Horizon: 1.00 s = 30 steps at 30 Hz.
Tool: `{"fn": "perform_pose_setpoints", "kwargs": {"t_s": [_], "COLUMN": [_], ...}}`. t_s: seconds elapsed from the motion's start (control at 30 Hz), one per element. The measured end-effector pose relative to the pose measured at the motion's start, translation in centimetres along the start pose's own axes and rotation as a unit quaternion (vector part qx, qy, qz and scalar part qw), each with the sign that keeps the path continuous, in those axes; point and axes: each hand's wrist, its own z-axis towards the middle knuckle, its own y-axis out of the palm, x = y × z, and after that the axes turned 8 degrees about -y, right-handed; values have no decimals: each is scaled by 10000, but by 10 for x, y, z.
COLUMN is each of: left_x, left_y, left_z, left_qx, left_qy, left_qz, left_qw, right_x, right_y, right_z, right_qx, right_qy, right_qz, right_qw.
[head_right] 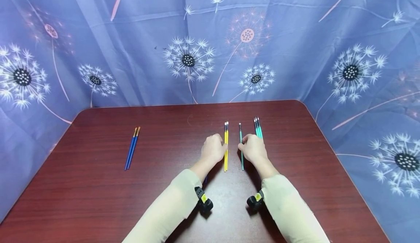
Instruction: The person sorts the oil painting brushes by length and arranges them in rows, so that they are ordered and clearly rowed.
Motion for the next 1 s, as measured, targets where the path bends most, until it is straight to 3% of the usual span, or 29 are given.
{"fn": "perform_pose_setpoints", "kwargs": {"t_s": [0.2, 0.37, 0.67, 0.83, 1.0], "left_x": [-11, -19, -26, -29, -32], "left_y": [-9, -16, -21, -22, -25], "left_z": [-5, -9, -6, -2, 0], "left_qx": [203, 84, -226, -49, 19], "left_qy": [223, 49, -55, -90, -164], "left_qz": [427, 676, 450, 451, 538], "left_qw": [9986, 9977, 9987, 9989, 9984], "right_x": [-1, -4, -20, -30, -36], "right_y": [1, 4, 15, 24, 31], "right_z": [-4, -9, -18, -19, -17], "right_qx": [168, 277, 35, -13, -44], "right_qy": [-51, -327, -659, -898, -855], "right_qz": [214, 346, 617, 525, 183], "right_qw": [9996, 9985, 9959, 9946, 9962]}}
